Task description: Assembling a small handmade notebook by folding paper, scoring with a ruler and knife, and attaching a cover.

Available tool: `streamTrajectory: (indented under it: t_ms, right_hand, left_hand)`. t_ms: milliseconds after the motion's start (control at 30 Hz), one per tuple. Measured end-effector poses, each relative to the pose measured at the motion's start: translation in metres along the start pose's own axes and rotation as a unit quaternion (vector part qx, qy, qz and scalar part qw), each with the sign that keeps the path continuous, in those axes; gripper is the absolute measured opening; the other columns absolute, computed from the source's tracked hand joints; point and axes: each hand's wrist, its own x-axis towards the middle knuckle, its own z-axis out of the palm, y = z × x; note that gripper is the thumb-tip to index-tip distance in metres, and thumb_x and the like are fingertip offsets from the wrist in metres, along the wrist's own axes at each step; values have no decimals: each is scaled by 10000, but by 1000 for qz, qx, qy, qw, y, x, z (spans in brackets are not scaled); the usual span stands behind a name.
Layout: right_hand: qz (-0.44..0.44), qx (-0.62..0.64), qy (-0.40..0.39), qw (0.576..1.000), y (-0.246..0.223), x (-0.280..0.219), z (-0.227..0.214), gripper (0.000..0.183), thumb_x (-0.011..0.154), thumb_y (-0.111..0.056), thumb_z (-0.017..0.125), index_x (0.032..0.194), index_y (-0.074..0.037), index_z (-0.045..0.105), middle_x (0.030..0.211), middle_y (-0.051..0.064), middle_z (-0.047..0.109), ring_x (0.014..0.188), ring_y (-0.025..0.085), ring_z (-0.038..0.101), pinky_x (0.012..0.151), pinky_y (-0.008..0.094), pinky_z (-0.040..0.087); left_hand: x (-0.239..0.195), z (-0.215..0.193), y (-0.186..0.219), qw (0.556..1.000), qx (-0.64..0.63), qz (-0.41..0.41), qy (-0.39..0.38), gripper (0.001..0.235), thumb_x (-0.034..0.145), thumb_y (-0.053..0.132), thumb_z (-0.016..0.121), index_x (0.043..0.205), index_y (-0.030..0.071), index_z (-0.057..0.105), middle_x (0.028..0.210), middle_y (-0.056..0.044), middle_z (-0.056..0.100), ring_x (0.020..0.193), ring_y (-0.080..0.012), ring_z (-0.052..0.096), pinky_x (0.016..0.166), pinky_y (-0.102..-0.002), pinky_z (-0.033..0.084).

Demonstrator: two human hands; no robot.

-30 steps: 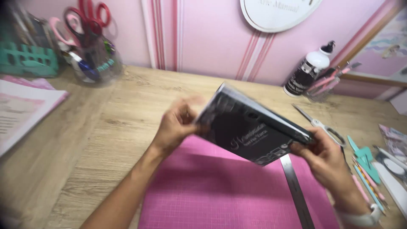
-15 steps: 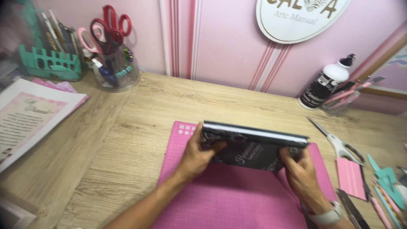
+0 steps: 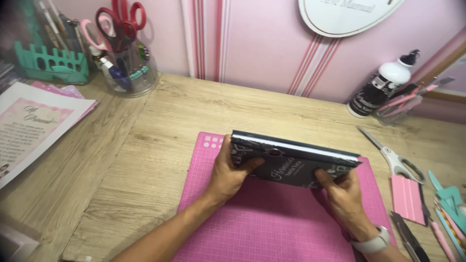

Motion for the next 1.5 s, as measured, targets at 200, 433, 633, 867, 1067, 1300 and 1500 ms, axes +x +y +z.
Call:
streamTrajectory:
  t_ms: [200,433,633,867,1067,1300,1500]
  right_hand:
    - [21,-31,-28,999,-12,-5,5,425,824,-101,753,1222,-2,641,1175,171,757,1043,276,719,937,373,599]
    - [26,-101,-31,994,-59,37,30,517,760,-84,893,1197,2,631,965,114,718,847,212,669,796,393,564]
    - [163,60,-12,985,-35,145,-7,423,825,-93,852,1067,26,526,825,162,698,679,284,735,596,424,629]
    - [186,4,17,982,7,212,-37,562,842,-101,849,1250,69,501,896,171,688,724,247,729,620,408,628]
    - [70,-412,-65,906,-65,170,-24,1074,659,-389,960,1533,-17,459,1468,322,540,1386,460,504,1158,557,409]
    - [-53,-554,-105,824,-33,173,-43,520,919,-331,710,1432,-332,623,1544,153,514,1380,377,534,1127,481,469]
    - [-102,-551,-120,820,-29,177,-49,490,969,-318,644,1457,-289,600,1545,199,494,1379,392,523,1113,487,473]
  left_hand:
    - [6,-17,0,997,21,-33,-65,491,832,164,805,1262,124,571,1164,-63,747,1093,-191,708,942,-300,599]
    - [74,19,-16,994,87,-63,-8,357,819,213,870,1073,93,650,889,-111,774,846,-215,683,758,-425,572]
    - [174,35,-58,987,7,-157,-31,1035,753,101,919,1546,-71,277,1307,-367,572,1153,-426,651,852,-524,596]
    - [173,46,-75,918,353,3,-180,1067,596,225,986,1534,117,488,1488,-256,516,1475,-439,386,1242,-507,307]
    - [173,59,-75,875,447,36,-181,592,812,164,849,1373,138,662,1551,-233,474,1366,-391,533,1074,-474,512]
    - [186,66,-111,825,521,99,-196,419,924,250,731,1333,167,695,1475,-177,575,1248,-372,630,937,-475,590]
    - [190,71,-126,822,527,97,-194,386,950,250,692,1317,131,700,1443,-187,592,1274,-386,608,953,-512,575]
